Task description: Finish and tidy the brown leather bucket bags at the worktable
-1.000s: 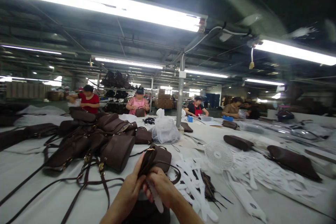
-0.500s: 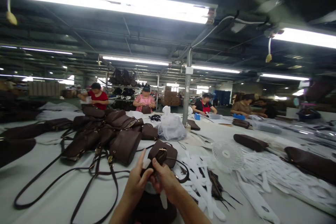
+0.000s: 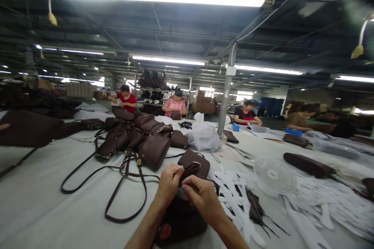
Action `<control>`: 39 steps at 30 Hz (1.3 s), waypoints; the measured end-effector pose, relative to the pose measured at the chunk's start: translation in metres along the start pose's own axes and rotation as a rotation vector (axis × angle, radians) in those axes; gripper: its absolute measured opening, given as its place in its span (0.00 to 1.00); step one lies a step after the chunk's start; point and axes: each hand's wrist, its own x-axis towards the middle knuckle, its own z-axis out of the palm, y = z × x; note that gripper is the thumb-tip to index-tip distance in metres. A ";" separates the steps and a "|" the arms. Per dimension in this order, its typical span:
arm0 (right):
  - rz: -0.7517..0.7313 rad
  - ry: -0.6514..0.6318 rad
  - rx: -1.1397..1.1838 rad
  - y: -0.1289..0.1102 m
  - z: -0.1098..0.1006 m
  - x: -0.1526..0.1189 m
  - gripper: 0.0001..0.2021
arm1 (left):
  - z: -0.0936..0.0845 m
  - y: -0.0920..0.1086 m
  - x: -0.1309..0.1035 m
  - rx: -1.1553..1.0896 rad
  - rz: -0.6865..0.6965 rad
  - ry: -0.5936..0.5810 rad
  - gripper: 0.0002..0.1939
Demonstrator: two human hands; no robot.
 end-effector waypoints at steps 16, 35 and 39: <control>0.170 0.052 0.456 -0.012 -0.007 0.026 0.24 | 0.003 -0.004 -0.007 -0.085 0.042 0.052 0.16; 0.488 -0.181 0.351 0.015 0.000 0.038 0.23 | 0.013 -0.012 -0.030 0.159 0.172 0.097 0.16; 0.510 -0.206 0.390 0.021 -0.001 0.032 0.26 | 0.013 -0.012 -0.032 0.181 0.177 0.087 0.15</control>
